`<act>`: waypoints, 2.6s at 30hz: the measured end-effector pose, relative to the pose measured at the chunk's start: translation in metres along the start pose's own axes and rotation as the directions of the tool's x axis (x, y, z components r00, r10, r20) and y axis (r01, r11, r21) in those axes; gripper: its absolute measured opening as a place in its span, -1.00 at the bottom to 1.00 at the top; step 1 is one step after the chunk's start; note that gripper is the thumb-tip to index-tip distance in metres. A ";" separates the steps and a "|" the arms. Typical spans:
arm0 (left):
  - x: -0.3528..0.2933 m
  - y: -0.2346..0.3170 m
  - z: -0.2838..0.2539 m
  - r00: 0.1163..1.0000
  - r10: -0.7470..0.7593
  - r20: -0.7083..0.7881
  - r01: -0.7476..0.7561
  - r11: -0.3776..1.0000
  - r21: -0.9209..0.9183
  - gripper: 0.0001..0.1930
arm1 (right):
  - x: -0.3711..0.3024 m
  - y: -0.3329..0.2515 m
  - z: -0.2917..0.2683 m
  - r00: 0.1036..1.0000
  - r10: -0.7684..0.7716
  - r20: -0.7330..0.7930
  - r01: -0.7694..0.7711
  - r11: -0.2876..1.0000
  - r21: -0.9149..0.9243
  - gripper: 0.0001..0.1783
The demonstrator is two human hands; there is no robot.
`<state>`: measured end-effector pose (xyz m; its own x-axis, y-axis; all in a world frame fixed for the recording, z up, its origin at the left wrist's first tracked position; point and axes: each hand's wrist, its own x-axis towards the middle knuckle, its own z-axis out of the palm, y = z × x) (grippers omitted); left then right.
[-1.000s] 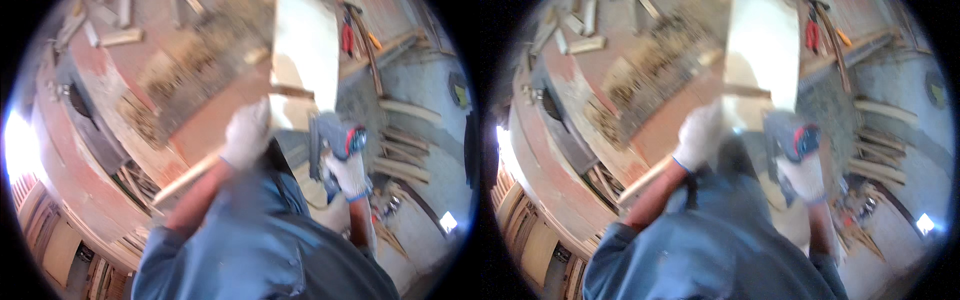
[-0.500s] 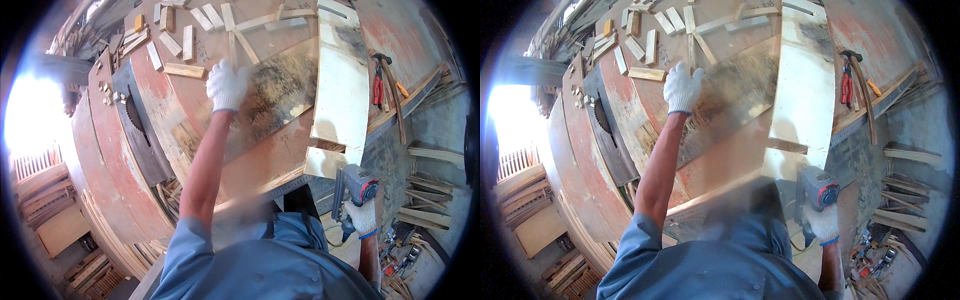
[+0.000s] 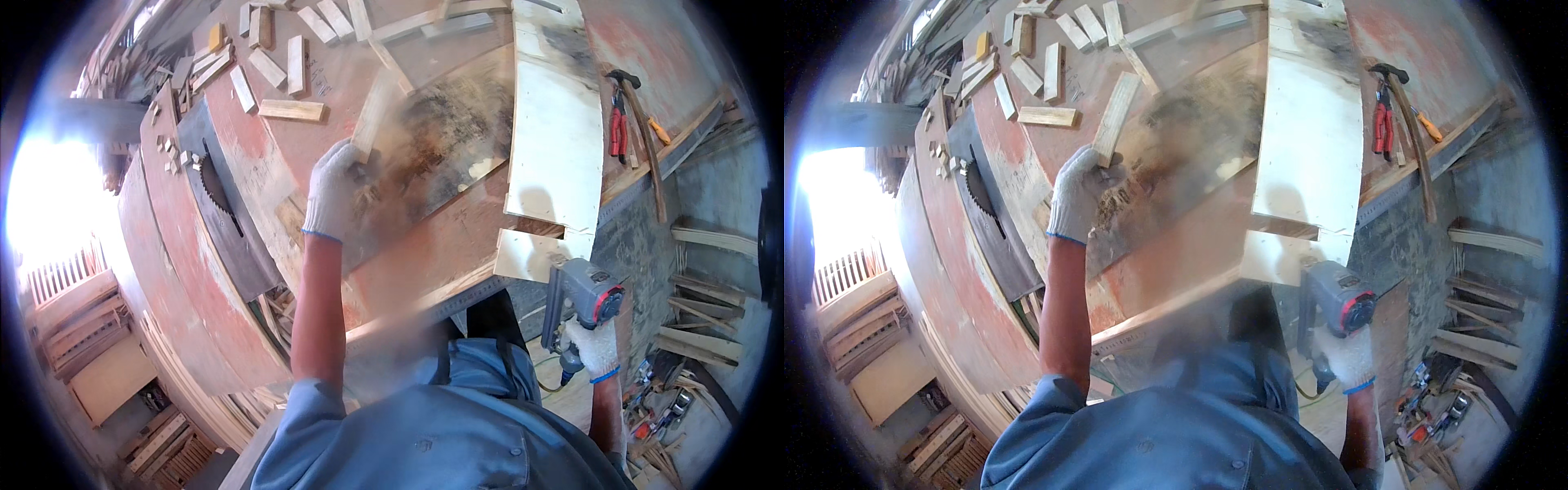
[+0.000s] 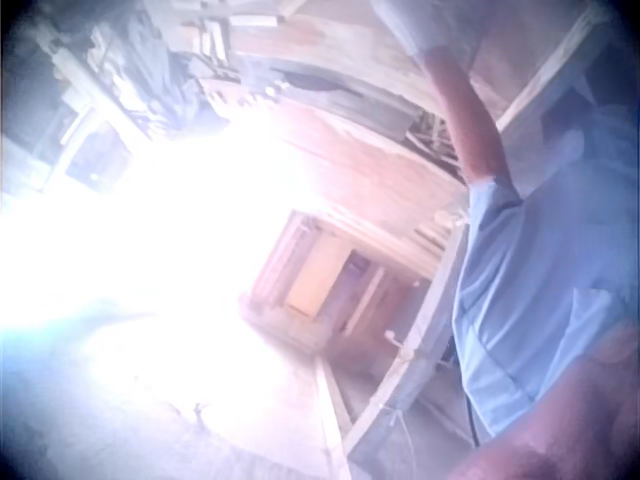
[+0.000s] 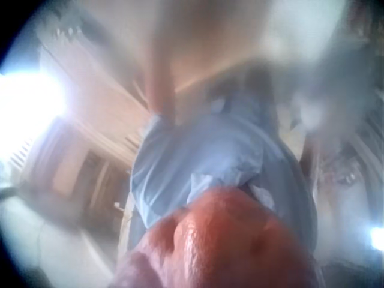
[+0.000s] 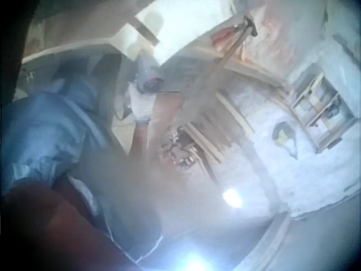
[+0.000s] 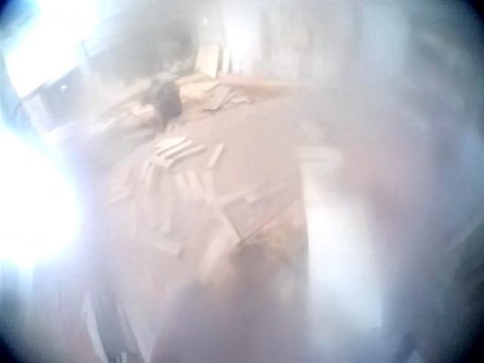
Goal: The person assembles a wooden structure by attaching small wooden pieces to a larger board using a nail gun. They repeatedly pick up pieces, align them, and fasten them in place.
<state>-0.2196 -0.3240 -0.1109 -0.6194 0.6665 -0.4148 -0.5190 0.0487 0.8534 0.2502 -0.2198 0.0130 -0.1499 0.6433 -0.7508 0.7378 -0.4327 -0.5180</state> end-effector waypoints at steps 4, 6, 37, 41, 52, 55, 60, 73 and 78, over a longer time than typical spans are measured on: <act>-0.024 -0.009 -0.010 0.999 0.036 0.012 -0.037 0.994 0.101 -0.79 | 0.005 0.011 0.000 0.999 -0.036 -0.036 0.036 0.999 0.007 -0.54; -0.042 -0.013 -0.002 0.996 -0.076 -0.039 0.074 0.996 -0.053 -0.81 | 0.002 0.008 -0.002 0.999 -0.009 -0.043 0.008 1.000 -0.006 -0.53; 0.093 0.079 -0.069 0.802 0.568 -0.183 -0.116 0.450 0.885 -0.48 | -0.012 -0.005 0.021 0.993 -0.047 -0.110 0.066 0.983 0.169 -0.91; 0.181 0.114 -0.104 0.771 0.569 -0.285 0.103 0.330 0.938 -0.47 | -0.011 -0.012 0.022 0.995 -0.038 -0.087 0.036 0.999 -0.023 -0.83; 0.296 0.158 -0.098 0.760 0.602 -0.243 0.317 -0.016 0.948 -0.49 | -0.004 0.026 0.014 0.988 0.110 -0.108 -0.122 0.986 -0.117 -0.93; 0.318 0.153 -0.112 0.727 0.646 -0.233 0.345 -0.050 0.937 -0.57 | -0.005 -0.011 0.025 0.958 0.266 -0.106 -0.268 0.963 -0.011 -0.88; 0.349 0.125 -0.121 0.655 0.712 -0.253 0.369 -0.009 0.929 -0.61 | 0.014 0.114 -0.024 0.965 0.245 -0.090 -0.239 0.968 0.075 -0.72; 0.294 0.190 -0.096 0.679 0.543 0.494 0.071 -0.719 0.691 -0.86 | 0.012 0.017 0.016 0.989 0.090 -0.117 -0.093 0.995 -0.021 -0.78; 0.236 0.182 0.022 0.764 0.300 0.571 0.059 -0.914 0.401 -0.71 | 0.003 0.005 0.027 0.993 -0.041 -0.107 0.042 0.999 0.004 -0.82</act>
<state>-0.4466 -0.1414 -0.0467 -0.2924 0.9488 0.1191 0.6739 0.2928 -0.6784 0.2353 -0.2371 -0.0031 -0.1086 0.7245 -0.6806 0.7286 -0.4078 -0.5504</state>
